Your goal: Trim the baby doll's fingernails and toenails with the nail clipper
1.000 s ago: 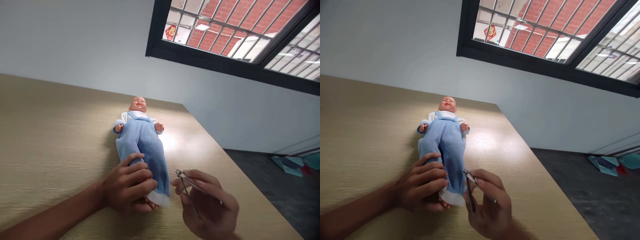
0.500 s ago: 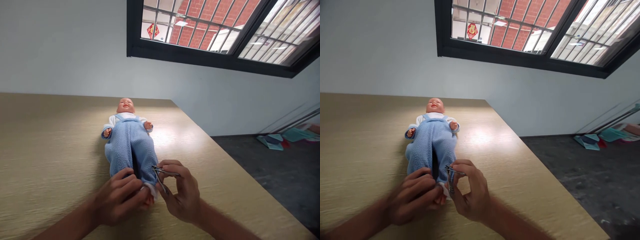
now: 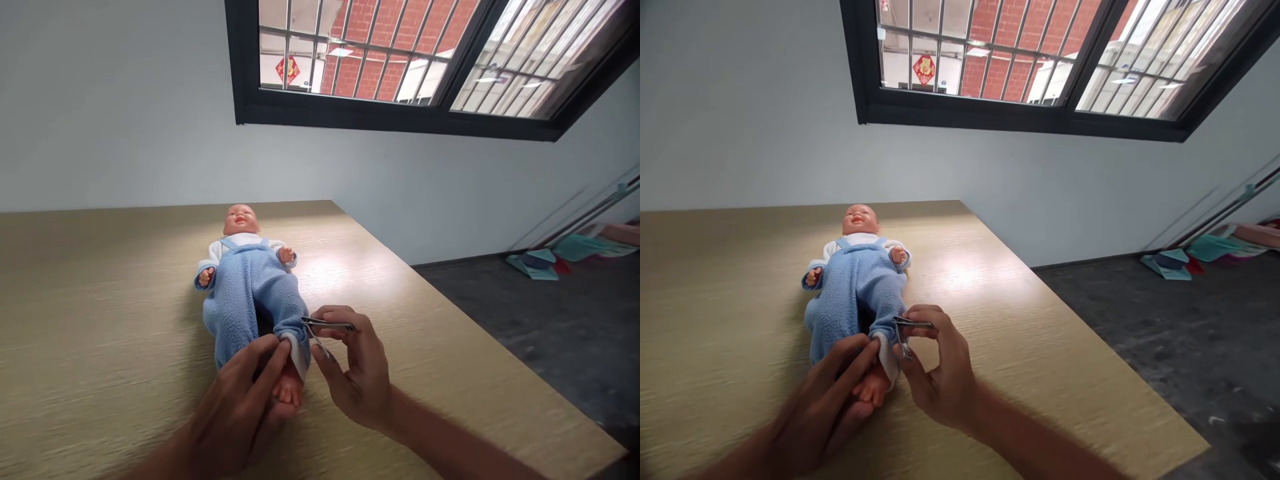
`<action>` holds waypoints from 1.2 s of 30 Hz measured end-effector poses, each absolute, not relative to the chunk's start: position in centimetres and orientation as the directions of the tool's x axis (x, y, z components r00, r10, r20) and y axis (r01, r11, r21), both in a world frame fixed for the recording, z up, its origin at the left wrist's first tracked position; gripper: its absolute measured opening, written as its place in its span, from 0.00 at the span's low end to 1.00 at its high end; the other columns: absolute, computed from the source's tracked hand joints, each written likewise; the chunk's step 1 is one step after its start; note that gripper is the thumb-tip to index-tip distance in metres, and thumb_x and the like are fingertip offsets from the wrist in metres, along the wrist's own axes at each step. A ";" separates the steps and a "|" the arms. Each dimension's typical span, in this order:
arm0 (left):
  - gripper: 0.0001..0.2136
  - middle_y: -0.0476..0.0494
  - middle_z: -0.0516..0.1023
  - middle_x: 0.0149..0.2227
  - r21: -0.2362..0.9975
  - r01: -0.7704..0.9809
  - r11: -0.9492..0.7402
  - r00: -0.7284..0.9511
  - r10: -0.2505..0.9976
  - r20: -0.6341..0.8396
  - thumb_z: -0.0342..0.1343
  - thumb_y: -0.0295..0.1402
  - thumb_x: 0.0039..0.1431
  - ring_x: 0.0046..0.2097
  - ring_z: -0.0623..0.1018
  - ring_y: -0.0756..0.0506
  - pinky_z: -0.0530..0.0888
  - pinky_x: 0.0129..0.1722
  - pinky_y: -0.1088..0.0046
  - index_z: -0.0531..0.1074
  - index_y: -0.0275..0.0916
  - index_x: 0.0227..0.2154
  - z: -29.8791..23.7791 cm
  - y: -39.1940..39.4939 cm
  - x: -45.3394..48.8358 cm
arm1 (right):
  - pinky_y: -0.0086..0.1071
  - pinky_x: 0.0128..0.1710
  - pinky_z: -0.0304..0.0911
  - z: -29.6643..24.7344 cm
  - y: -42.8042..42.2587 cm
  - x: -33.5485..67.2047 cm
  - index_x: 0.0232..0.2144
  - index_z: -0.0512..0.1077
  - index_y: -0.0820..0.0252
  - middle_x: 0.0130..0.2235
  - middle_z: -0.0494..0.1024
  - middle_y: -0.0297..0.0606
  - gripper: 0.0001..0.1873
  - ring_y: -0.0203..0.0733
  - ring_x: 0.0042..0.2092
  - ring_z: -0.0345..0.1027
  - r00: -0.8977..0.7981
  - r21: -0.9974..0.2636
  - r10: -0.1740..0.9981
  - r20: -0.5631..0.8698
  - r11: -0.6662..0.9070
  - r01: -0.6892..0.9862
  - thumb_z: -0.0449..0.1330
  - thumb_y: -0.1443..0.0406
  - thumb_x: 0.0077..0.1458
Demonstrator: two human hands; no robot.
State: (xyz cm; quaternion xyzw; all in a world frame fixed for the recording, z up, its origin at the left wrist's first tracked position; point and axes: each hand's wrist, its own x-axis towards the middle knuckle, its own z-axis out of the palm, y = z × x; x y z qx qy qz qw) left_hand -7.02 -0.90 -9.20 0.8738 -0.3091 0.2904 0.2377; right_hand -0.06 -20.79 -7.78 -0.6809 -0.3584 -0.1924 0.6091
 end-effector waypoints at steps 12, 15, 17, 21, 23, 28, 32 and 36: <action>0.11 0.39 0.78 0.41 0.268 -0.620 -0.738 0.657 -0.302 0.690 0.51 0.32 0.68 0.41 0.78 0.44 0.77 0.41 0.71 0.67 0.34 0.50 -7.8 -2.3 -6.8 | 0.42 0.39 0.74 -7.4 -21.2 -0.8 0.50 0.63 0.60 0.42 0.73 0.45 0.20 0.48 0.43 0.72 0.479 -0.500 0.220 0.850 0.050 0.864 0.58 0.70 0.55; 0.13 0.38 0.77 0.43 0.265 -0.579 -0.771 0.675 -0.270 0.687 0.52 0.33 0.67 0.42 0.78 0.42 0.76 0.42 0.69 0.67 0.34 0.52 -8.1 -2.7 -7.0 | 0.40 0.38 0.74 -7.3 -21.2 -1.0 0.51 0.63 0.60 0.41 0.74 0.45 0.22 0.47 0.42 0.73 0.419 -0.448 0.273 0.866 0.051 0.893 0.59 0.70 0.53; 0.15 0.35 0.74 0.48 0.237 -0.526 -0.817 0.686 -0.242 0.686 0.50 0.32 0.67 0.44 0.77 0.41 0.76 0.42 0.66 0.66 0.34 0.54 -8.3 -2.8 -7.0 | 0.39 0.38 0.74 -7.3 -21.2 -1.1 0.51 0.63 0.60 0.41 0.75 0.44 0.23 0.47 0.42 0.73 0.415 -0.446 0.284 0.864 0.052 0.894 0.58 0.71 0.51; 0.19 0.33 0.68 0.51 0.291 -0.514 -0.807 0.730 -0.234 0.642 0.51 0.30 0.66 0.45 0.76 0.40 0.77 0.41 0.64 0.66 0.37 0.58 -8.5 -2.5 -7.1 | 0.38 0.36 0.74 -7.1 -21.2 -1.3 0.48 0.64 0.60 0.39 0.76 0.43 0.22 0.46 0.40 0.76 0.423 -0.447 0.263 0.867 0.035 0.894 0.59 0.70 0.50; 0.15 0.39 0.70 0.43 0.364 -0.584 -0.725 0.723 -0.261 0.640 0.53 0.30 0.65 0.41 0.75 0.43 0.76 0.38 0.67 0.71 0.39 0.53 -8.4 -2.3 -7.1 | 0.37 0.33 0.75 -7.1 -21.3 -1.3 0.46 0.64 0.60 0.36 0.77 0.41 0.19 0.45 0.36 0.77 0.353 -0.374 0.256 0.900 0.038 0.927 0.59 0.67 0.51; 0.07 0.44 0.69 0.35 0.454 -0.699 -0.552 0.661 -0.259 0.704 0.53 0.29 0.67 0.35 0.74 0.48 0.73 0.33 0.74 0.75 0.39 0.42 -7.7 -1.9 -6.8 | 0.36 0.35 0.78 -6.5 -21.5 -1.2 0.40 0.64 0.59 0.29 0.78 0.38 0.08 0.41 0.30 0.77 0.046 -0.107 0.444 0.895 0.115 0.988 0.54 0.61 0.61; 0.07 0.43 0.69 0.39 0.536 -0.698 -0.474 0.687 -0.235 0.687 0.52 0.27 0.68 0.36 0.75 0.50 0.75 0.35 0.76 0.74 0.37 0.44 -7.9 -1.8 -6.7 | 0.34 0.41 0.79 -6.2 -21.4 -1.0 0.35 0.64 0.55 0.31 0.79 0.36 0.04 0.38 0.32 0.78 -0.008 -0.040 0.472 0.882 0.093 0.995 0.54 0.64 0.64; 0.07 0.41 0.69 0.41 0.537 -0.692 -0.481 0.694 -0.241 0.678 0.52 0.28 0.68 0.38 0.76 0.49 0.75 0.36 0.74 0.73 0.37 0.45 -8.2 -1.7 -6.8 | 0.35 0.42 0.79 -6.5 -21.2 -0.9 0.30 0.65 0.56 0.32 0.79 0.37 0.09 0.39 0.34 0.78 -0.036 0.008 0.467 0.883 0.062 0.998 0.61 0.62 0.60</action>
